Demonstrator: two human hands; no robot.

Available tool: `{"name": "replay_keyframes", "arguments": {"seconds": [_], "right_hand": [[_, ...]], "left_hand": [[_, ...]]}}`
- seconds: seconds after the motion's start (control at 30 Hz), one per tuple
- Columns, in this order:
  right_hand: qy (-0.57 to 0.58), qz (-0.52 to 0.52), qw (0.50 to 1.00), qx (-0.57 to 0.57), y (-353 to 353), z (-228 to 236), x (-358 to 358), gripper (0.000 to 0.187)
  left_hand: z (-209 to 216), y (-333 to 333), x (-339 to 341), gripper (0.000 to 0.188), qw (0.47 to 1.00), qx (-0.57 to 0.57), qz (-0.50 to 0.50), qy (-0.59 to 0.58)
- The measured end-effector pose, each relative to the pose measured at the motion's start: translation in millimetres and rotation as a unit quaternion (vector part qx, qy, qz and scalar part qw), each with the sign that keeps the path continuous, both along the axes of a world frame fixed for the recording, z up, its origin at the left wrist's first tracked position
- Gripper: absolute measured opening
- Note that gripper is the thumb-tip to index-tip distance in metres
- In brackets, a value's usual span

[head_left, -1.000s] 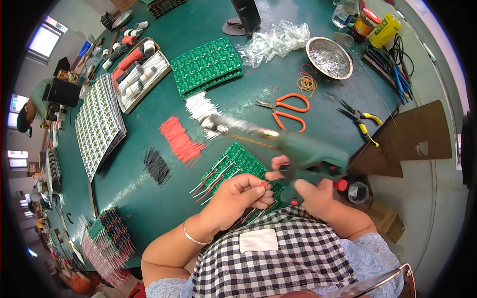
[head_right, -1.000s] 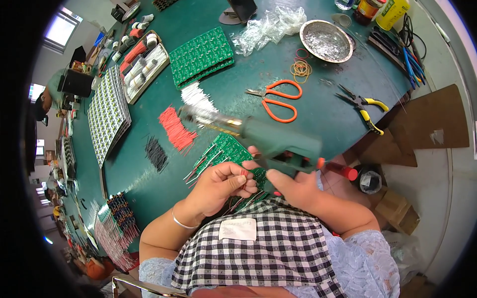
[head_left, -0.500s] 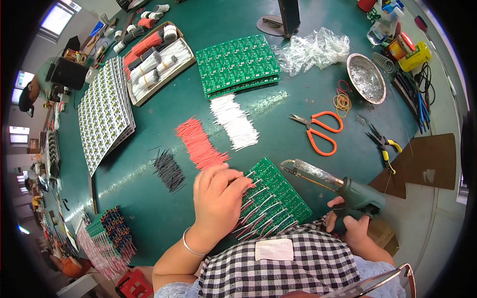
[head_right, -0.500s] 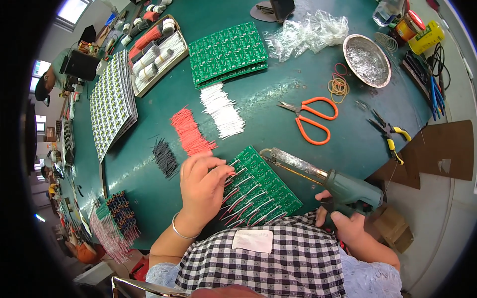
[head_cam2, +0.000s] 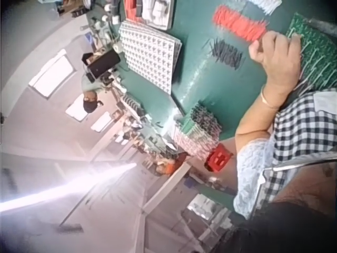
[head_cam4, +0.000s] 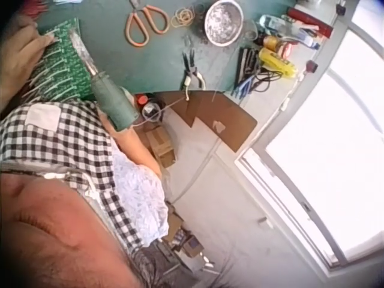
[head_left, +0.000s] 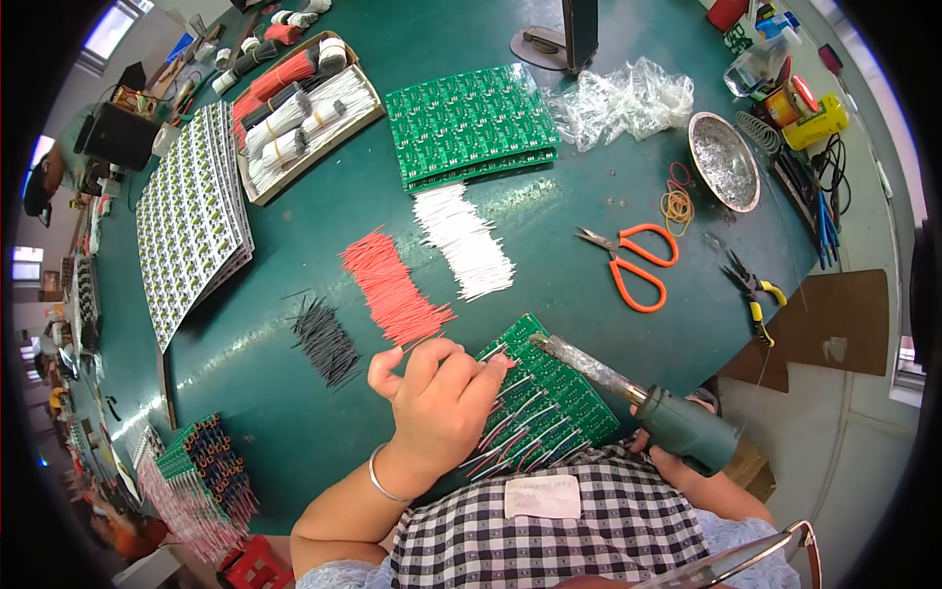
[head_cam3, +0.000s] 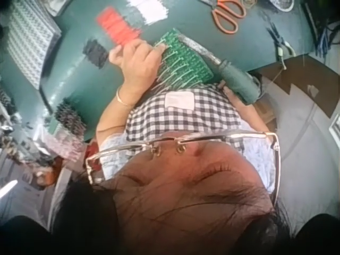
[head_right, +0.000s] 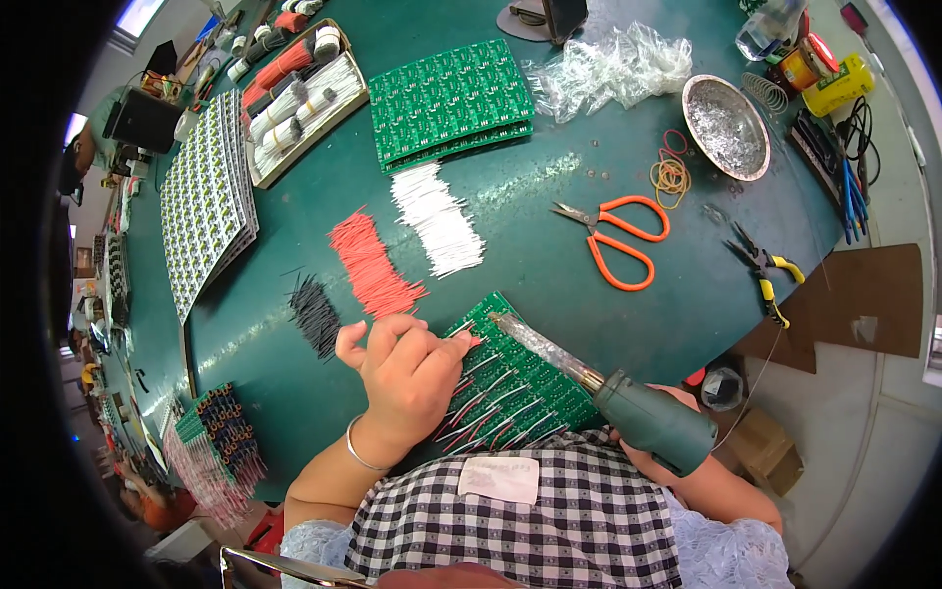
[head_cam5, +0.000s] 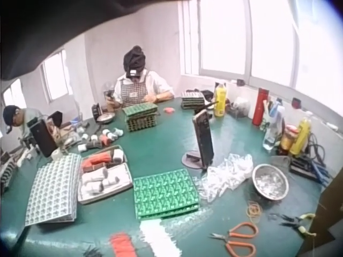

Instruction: The person solders wires and components onto green printed circuit boards using a handheld soldering gun and solder wire.

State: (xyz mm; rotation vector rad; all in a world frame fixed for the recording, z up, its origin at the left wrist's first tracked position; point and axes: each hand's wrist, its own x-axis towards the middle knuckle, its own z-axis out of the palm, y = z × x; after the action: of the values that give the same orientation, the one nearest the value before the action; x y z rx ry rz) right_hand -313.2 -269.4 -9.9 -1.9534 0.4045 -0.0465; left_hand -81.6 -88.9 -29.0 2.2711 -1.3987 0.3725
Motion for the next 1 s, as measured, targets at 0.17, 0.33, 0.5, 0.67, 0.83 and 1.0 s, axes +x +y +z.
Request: {"name": "replay_keyframes", "arguments": {"seconds": [0.17, 0.33, 0.5, 0.67, 0.83, 1.0], "right_hand": [[-0.045, 0.001, 0.998, -0.038, 3, -7, 9, 0.026], [-0.063, 0.017, 0.996, -0.068, 5, -4, 16, 0.019], [-0.046, 0.018, 0.996, -0.070, 5, -8, 13, 0.016], [-0.047, 0.020, 0.996, -0.069, 5, -5, 18, 0.015], [-0.050, 0.020, 0.996, -0.070, 5, -6, 18, 0.014], [-0.047, 0.016, 0.998, -0.040, 5, -4, 20, 0.015]], "left_hand": [[-1, -1, 0, 0.004, 1.000, -0.009, 0.008, -0.001], [-1, 1, 1, 0.006, 1.000, -0.011, 0.002, 0.009], [0, 1, 1, 0.009, 1.000, -0.013, 0.000, 0.018], [-1, 1, 2, 0.010, 1.000, -0.007, 0.004, 0.015], [-1, 2, 2, 0.010, 1.000, -0.005, 0.002, 0.018], [0, 0, 2, 0.012, 0.999, -0.021, 0.009, 0.023]]}}
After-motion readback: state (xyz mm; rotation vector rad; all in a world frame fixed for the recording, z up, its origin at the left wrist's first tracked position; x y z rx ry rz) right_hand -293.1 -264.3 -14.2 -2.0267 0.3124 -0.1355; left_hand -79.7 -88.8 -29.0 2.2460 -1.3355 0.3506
